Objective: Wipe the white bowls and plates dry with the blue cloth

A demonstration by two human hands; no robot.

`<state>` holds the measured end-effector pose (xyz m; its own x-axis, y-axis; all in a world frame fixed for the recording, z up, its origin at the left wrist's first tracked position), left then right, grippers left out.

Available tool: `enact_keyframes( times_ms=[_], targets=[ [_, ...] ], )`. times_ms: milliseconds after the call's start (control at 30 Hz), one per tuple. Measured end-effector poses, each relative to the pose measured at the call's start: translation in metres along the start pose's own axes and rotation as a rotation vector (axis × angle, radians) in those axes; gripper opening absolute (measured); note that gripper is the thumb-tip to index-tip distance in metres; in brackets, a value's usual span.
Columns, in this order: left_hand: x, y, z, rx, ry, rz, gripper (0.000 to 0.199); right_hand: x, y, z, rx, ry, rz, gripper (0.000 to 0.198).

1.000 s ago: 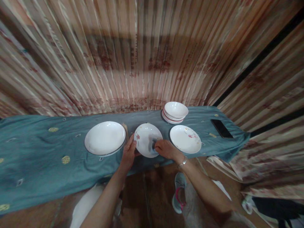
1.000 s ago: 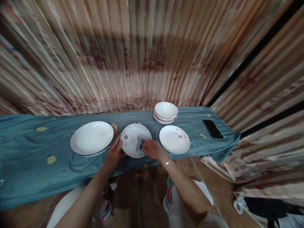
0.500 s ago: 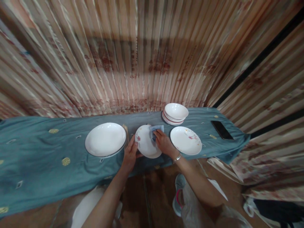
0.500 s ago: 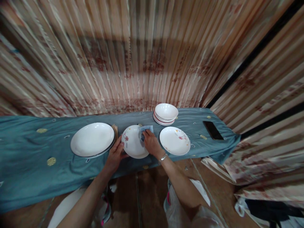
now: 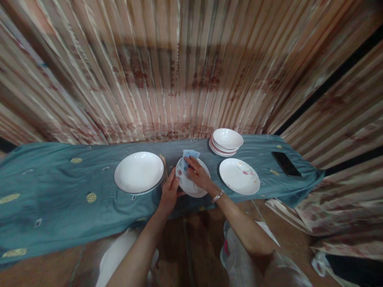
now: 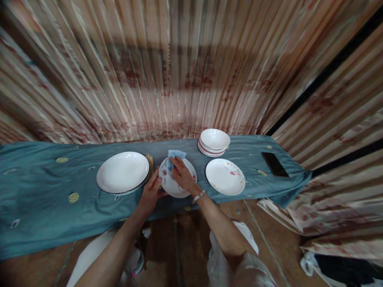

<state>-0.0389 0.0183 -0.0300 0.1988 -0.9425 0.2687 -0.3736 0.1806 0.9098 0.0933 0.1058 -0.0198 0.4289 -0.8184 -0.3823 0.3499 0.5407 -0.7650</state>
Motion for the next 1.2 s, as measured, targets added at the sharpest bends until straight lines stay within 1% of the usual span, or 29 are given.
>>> enact_keyframes(
  times_ms=[167,300,400,533,600,667,800,900,967,1067,1133,1200],
  targets=[
    [0.000,-0.001,0.001,0.009,0.013,0.013,0.067,0.005,-0.023,-0.014,-0.205,-0.110,0.003,0.046],
    [0.000,-0.002,0.003,0.044,0.005,0.024,0.065,0.014,-0.040,-0.017,-0.313,-0.194,-0.016,0.041],
    [0.000,-0.001,0.005,0.043,0.003,0.038,0.062,0.022,-0.047,-0.015,-0.359,-0.274,-0.054,0.035],
    [0.001,0.003,0.004,0.030,-0.020,0.024,0.060,0.033,-0.050,-0.007,-0.337,-0.377,-0.111,0.025],
    [0.001,0.004,0.003,0.030,-0.043,0.012,0.061,0.038,-0.053,0.000,-0.281,-0.430,-0.110,0.023],
    [0.001,0.004,0.002,0.029,-0.060,0.005,0.062,0.043,-0.055,0.009,-0.174,-0.482,-0.092,0.025],
    [0.000,0.003,0.002,0.021,-0.053,0.004,0.064,0.055,-0.060,0.024,0.176,-0.573,-0.021,0.031],
    [0.000,0.003,0.002,0.023,-0.010,0.019,0.066,0.063,-0.062,0.028,0.442,-0.570,0.044,0.026],
    [0.000,0.004,0.002,0.038,0.018,0.040,0.069,0.066,-0.062,0.027,0.573,-0.555,0.077,0.021],
    [0.000,0.005,0.002,0.068,0.038,0.069,0.070,0.067,-0.066,0.025,0.672,-0.549,0.146,0.018],
    [-0.001,0.005,0.001,0.079,0.020,0.067,0.068,0.066,-0.070,0.027,0.681,-0.538,0.184,0.018],
    [-0.002,0.005,0.001,0.081,-0.009,0.055,0.065,0.064,-0.073,0.034,0.654,-0.514,0.190,0.015]
  ],
)
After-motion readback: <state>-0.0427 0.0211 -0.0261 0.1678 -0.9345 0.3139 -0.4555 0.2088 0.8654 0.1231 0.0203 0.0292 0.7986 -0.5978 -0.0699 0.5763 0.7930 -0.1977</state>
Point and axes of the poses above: each hand's wrist, its own x-axis away from the middle knuckle, its own z-axis out of the back of the hand, y = z × x, the point moved 5 cm from there along -x, towards the middle knuckle, and after that the axes turned 3 degrees about z, right-handed, at the moved point
